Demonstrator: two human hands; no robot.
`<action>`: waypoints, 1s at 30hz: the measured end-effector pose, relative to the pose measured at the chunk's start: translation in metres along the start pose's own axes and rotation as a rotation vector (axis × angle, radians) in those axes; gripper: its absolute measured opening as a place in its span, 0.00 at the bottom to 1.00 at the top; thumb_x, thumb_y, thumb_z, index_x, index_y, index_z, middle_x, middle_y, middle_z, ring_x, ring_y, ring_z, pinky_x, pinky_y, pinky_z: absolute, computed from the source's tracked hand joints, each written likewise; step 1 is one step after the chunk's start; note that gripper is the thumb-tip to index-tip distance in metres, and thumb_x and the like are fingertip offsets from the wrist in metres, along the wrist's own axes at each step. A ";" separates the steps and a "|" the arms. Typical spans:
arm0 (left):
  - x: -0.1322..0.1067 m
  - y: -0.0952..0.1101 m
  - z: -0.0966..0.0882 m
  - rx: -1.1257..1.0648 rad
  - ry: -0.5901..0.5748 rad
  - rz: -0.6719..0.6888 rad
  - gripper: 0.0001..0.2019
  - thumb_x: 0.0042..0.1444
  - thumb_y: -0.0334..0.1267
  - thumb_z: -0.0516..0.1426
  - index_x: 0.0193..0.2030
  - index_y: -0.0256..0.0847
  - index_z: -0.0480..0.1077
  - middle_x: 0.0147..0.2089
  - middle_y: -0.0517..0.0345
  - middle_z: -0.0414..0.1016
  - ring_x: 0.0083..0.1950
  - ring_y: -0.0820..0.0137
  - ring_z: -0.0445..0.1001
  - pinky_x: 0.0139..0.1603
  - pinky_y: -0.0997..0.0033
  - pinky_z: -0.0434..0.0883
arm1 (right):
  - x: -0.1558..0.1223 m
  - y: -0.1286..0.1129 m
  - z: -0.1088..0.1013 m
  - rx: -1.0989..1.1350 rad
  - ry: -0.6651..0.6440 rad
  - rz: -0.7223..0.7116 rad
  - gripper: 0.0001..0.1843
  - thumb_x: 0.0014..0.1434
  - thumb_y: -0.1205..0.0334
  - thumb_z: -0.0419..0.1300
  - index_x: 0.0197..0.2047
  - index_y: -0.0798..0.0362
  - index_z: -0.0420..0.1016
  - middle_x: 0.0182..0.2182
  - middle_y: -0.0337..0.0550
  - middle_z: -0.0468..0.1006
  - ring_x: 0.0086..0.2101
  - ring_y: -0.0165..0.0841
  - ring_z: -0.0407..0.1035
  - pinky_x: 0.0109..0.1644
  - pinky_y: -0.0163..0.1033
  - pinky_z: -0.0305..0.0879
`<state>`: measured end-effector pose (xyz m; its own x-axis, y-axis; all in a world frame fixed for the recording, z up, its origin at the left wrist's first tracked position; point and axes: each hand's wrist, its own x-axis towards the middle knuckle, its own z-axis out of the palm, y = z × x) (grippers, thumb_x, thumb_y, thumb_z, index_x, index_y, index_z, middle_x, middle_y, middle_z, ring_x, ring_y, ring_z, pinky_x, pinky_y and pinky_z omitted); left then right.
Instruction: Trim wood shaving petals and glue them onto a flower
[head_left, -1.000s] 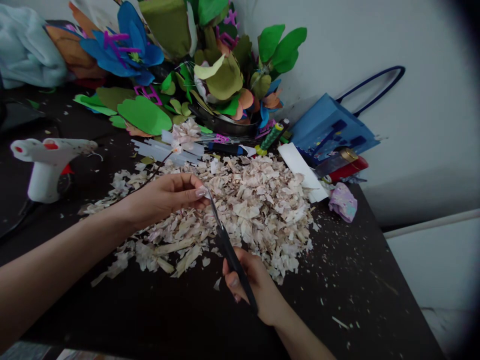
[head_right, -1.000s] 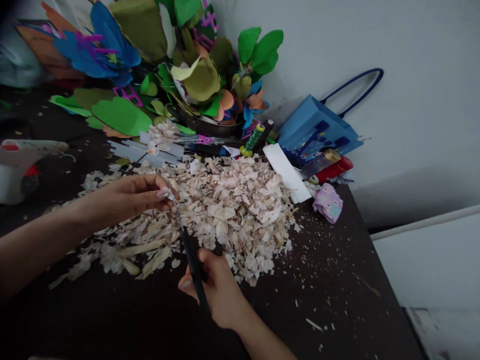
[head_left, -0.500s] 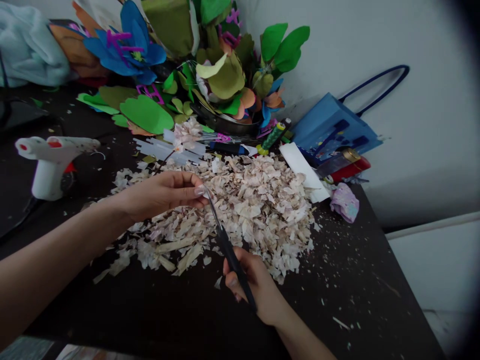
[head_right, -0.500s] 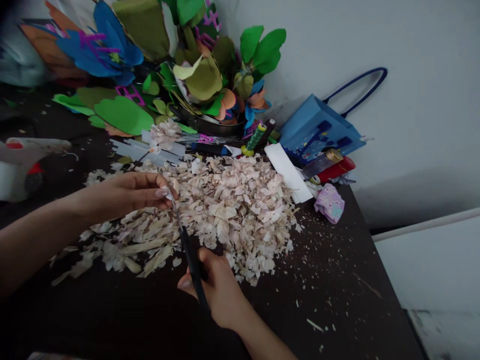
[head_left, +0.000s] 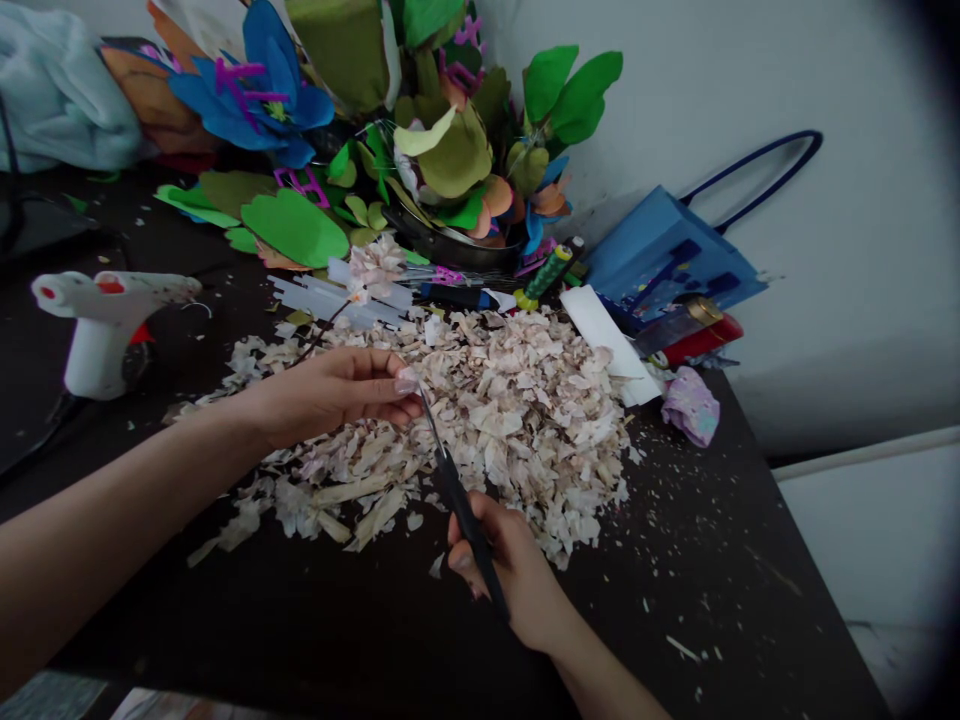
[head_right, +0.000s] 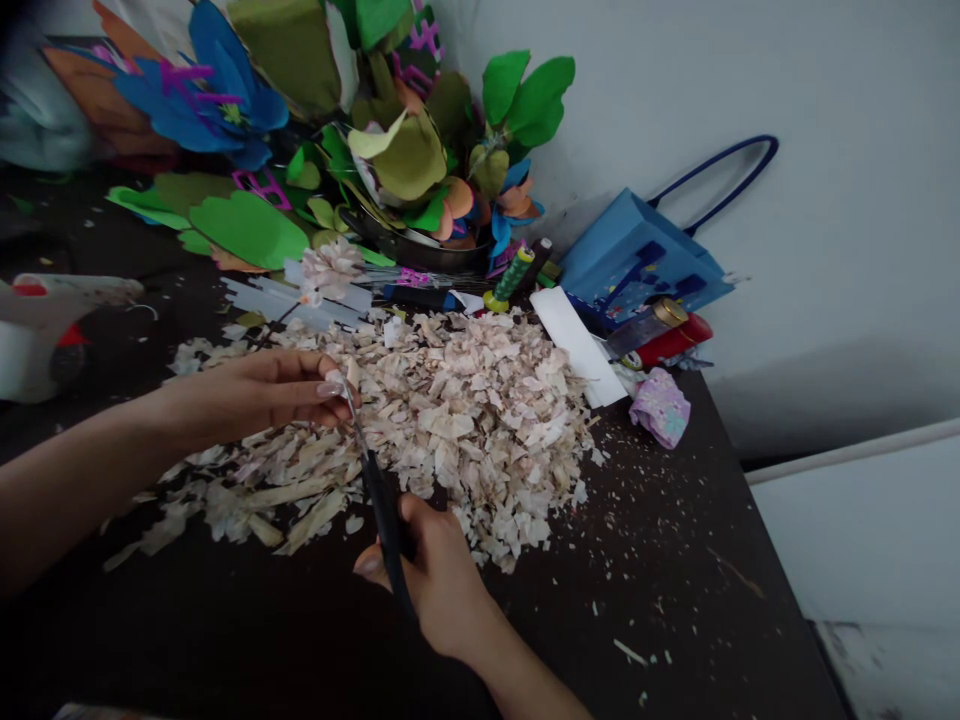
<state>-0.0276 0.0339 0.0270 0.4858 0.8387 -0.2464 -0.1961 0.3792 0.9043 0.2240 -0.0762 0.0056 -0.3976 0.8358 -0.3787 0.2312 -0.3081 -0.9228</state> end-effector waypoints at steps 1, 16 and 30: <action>0.000 0.000 0.000 0.002 -0.003 -0.001 0.13 0.49 0.46 0.72 0.33 0.40 0.79 0.34 0.54 0.85 0.37 0.71 0.83 0.42 0.79 0.79 | 0.000 -0.001 0.000 -0.010 0.000 -0.001 0.22 0.55 0.43 0.68 0.31 0.51 0.66 0.22 0.33 0.68 0.20 0.26 0.58 0.25 0.33 0.55; 0.000 0.003 -0.012 0.010 -0.070 -0.059 0.08 0.52 0.39 0.71 0.34 0.41 0.79 0.36 0.56 0.85 0.39 0.71 0.83 0.42 0.80 0.80 | -0.002 0.000 0.002 -0.025 -0.035 -0.018 0.27 0.55 0.35 0.65 0.32 0.51 0.66 0.21 0.34 0.67 0.20 0.28 0.61 0.25 0.32 0.57; 0.000 0.003 -0.014 0.073 -0.137 -0.078 0.08 0.53 0.38 0.70 0.34 0.39 0.77 0.38 0.57 0.85 0.39 0.72 0.83 0.42 0.79 0.79 | -0.002 0.000 0.000 -0.073 -0.066 -0.058 0.30 0.55 0.29 0.62 0.33 0.51 0.66 0.20 0.35 0.68 0.22 0.29 0.64 0.25 0.33 0.58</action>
<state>-0.0399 0.0406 0.0250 0.6097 0.7446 -0.2717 -0.0930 0.4076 0.9084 0.2243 -0.0776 0.0064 -0.4693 0.8188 -0.3305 0.2687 -0.2241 -0.9368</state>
